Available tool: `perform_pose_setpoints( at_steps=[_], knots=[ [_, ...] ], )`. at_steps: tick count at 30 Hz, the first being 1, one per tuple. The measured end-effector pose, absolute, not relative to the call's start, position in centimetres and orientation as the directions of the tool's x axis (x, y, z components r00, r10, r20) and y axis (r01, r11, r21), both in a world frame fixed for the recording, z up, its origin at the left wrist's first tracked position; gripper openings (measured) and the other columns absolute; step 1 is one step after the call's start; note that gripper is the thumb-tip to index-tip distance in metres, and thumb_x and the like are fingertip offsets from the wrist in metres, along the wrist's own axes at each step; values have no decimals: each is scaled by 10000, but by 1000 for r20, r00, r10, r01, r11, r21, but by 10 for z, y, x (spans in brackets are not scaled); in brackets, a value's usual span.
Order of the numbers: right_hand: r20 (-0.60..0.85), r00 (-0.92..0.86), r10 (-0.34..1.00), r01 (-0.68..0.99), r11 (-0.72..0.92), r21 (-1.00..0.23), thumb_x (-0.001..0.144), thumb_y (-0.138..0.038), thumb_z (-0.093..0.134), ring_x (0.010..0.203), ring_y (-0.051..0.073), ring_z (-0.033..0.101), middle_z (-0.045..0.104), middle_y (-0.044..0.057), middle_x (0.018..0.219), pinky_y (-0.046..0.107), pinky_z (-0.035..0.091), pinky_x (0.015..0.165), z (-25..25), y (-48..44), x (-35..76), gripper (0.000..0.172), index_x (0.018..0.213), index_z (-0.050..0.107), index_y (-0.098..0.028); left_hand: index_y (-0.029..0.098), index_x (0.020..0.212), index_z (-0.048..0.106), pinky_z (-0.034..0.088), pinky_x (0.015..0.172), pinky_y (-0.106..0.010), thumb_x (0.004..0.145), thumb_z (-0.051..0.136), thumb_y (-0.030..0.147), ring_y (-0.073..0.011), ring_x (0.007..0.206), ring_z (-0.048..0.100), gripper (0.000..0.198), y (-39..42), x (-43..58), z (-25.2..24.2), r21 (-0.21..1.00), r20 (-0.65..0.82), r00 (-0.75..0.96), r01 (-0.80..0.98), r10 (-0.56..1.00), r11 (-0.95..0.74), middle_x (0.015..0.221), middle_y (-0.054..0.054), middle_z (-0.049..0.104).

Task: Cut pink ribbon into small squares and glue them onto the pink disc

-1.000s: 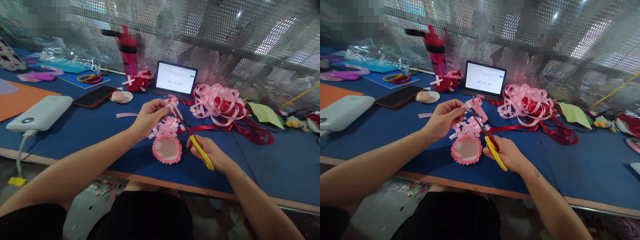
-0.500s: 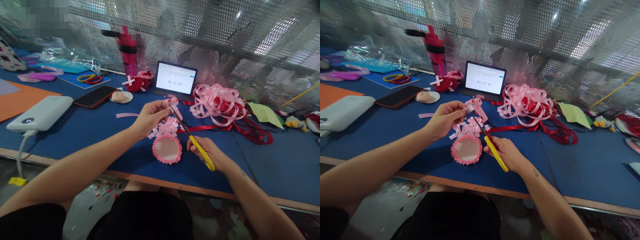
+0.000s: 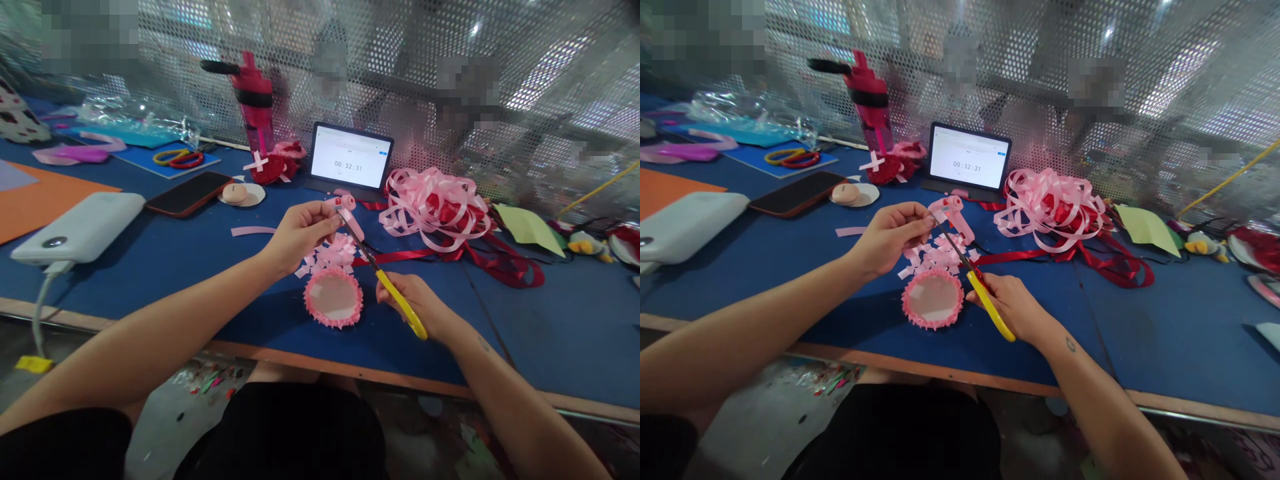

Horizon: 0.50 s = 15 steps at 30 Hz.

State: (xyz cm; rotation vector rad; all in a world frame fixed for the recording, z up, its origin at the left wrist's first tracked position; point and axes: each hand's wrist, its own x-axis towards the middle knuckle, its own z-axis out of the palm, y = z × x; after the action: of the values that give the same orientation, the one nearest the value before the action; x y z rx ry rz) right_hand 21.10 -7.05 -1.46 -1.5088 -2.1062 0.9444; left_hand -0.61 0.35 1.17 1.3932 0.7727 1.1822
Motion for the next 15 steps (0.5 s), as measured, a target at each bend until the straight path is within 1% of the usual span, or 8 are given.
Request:
perform_pose_setpoints(
  at_steps=[4,10,12,15],
  knots=[
    [-72,-340,938,689,197,-697,851,-538,455,427,73,378,426,-39,549,198,283,398,-12,-70,209,382,716,498,-184,148,691,535,294,413,-156,763,598,168,-28,438,427,97,5,-6,10,965,241,298,-171,924,-197,518,38,511],
    [-51,-311,949,708,196,-678,842,-485,494,462,86,401,446,-33,543,199,289,420,-12,-69,209,342,696,516,-177,157,716,523,236,387,-160,783,600,203,-22,413,381,112,6,-7,9,965,248,324,-167,913,-202,507,40,515],
    [-39,-300,953,717,198,-669,838,-491,501,477,88,411,465,-26,558,200,297,432,-12,-69,209,350,690,521,-175,158,714,525,234,386,-163,780,606,208,-25,417,389,116,7,-7,9,965,246,325,-167,913,-200,510,37,517],
    [-47,-310,950,699,194,-688,833,-529,498,445,85,404,446,-35,537,205,298,427,-12,-70,209,375,714,534,-175,154,721,532,232,387,-161,780,606,199,-26,423,396,105,7,-7,8,964,248,327,-179,912,-198,512,34,521]
  ],
)
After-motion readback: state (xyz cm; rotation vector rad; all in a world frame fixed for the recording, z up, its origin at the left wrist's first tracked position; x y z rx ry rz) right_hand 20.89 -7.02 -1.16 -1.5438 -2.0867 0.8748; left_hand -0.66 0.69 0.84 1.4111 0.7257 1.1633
